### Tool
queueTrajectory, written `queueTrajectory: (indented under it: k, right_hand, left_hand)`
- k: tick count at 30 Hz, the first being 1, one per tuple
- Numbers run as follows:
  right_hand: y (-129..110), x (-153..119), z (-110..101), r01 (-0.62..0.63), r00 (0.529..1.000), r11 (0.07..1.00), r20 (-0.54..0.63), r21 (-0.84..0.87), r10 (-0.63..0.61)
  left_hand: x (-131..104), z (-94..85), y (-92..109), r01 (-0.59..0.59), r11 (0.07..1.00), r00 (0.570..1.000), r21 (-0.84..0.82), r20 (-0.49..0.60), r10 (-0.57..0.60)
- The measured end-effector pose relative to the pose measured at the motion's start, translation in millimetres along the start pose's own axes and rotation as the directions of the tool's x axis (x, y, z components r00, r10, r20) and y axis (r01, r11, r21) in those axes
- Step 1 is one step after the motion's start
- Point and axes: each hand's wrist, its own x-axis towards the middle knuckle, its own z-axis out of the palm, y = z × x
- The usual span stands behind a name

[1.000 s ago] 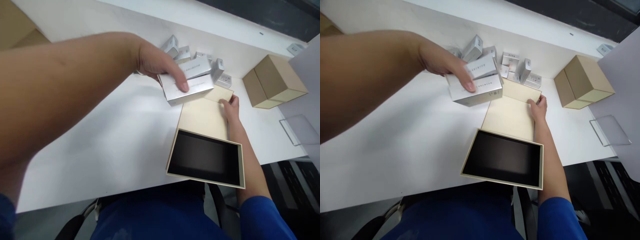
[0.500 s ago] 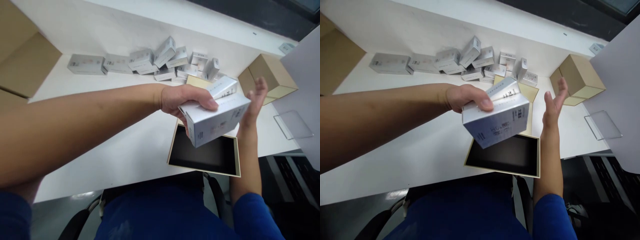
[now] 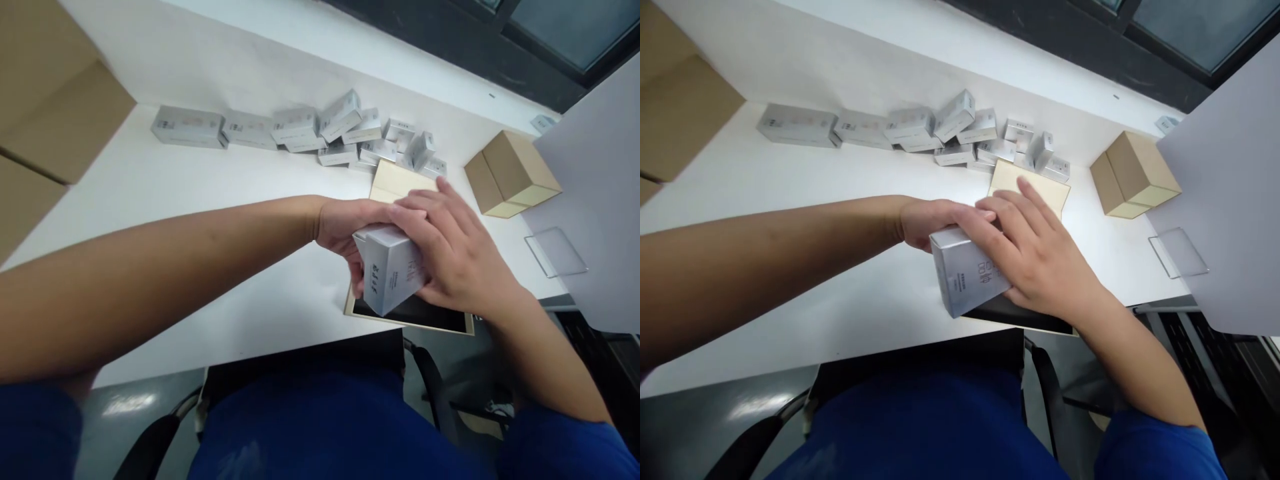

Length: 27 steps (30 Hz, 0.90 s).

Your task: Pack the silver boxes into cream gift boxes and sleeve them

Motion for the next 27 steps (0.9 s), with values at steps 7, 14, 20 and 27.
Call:
queueTrajectory:
  k: [7, 14, 20, 27]
  right_hand:
    - [-10, -11, -6, -0.1, 0.984, 0.983, 0.164, 0.156, 0.074]
    - [-4, -30, -17, -0.515, 0.544, 0.857, 0.765, -0.019, 0.344]
    - [3, -21, 16, -0.524, 0.37, 0.848, 0.878, -0.074, 0.305]
    - [-13, -13, 44, -0.509, 0.564, 0.858, 0.781, 0.071, 0.27]
  left_hand:
    - [-36, -5.1, 4, 0.269, 0.931, 0.906, -0.246, 0.391, -0.159]
    - [-123, 107.3, -3, 0.283, 0.958, 0.883, -0.057, 0.405, -0.236]
    - [-123, 216.0, -57, 0.228, 0.95, 0.972, -0.211, -0.01, -0.235]
    - [-103, 238.9, -136, 0.176, 0.934, 0.969, -0.31, -0.111, -0.219]
